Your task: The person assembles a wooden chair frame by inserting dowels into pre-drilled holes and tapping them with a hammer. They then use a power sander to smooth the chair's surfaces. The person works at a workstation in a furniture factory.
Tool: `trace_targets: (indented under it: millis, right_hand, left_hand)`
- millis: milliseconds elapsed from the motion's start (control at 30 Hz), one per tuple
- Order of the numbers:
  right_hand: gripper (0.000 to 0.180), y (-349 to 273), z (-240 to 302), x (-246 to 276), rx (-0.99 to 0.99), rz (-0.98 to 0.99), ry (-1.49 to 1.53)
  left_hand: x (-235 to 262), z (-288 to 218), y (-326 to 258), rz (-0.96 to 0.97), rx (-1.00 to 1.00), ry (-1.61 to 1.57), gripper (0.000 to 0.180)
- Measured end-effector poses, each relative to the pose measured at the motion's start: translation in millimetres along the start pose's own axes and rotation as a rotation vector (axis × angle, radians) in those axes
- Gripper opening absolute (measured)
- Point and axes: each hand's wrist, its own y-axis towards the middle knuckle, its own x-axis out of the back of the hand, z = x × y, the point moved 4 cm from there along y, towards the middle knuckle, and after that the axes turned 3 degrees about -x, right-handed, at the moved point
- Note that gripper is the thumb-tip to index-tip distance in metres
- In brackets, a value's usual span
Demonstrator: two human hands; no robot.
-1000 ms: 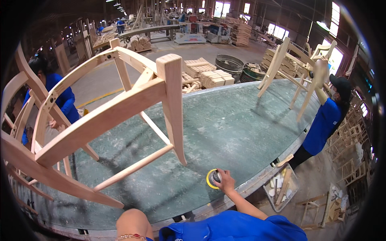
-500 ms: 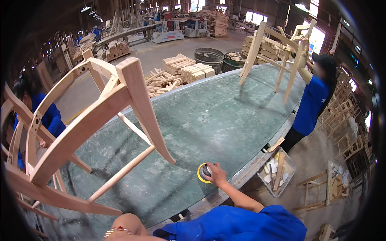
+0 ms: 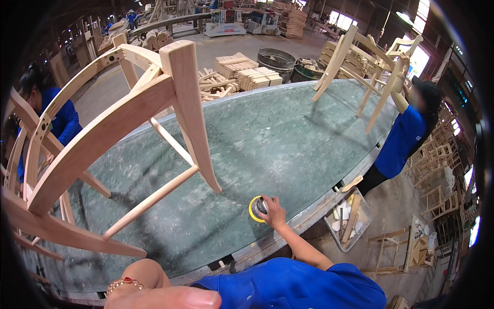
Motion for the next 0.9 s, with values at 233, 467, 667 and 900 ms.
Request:
trace_targets:
  millis: [233,467,667,900]
  right_hand:
    - [0.072,-1,1,0,-0.022,0.008,0.013]
    - [0.073,9,15,-4,-0.059,0.09,-0.004]
    - [0.072,2,3,-9,-0.025,-0.008,0.009]
    - [0.073,4,4,-7,0.008,-0.02,0.022]
  left_hand:
    - [2,1,0,0.0,0.004,-0.012,0.03]
    - [2,4,-12,-0.18,-0.071,-0.148,0.03]
    - [-55,25,1,-0.48,-0.587,-0.478,0.026]
    - [-40,34,-17,-0.371,-0.61,-0.613,0.016]
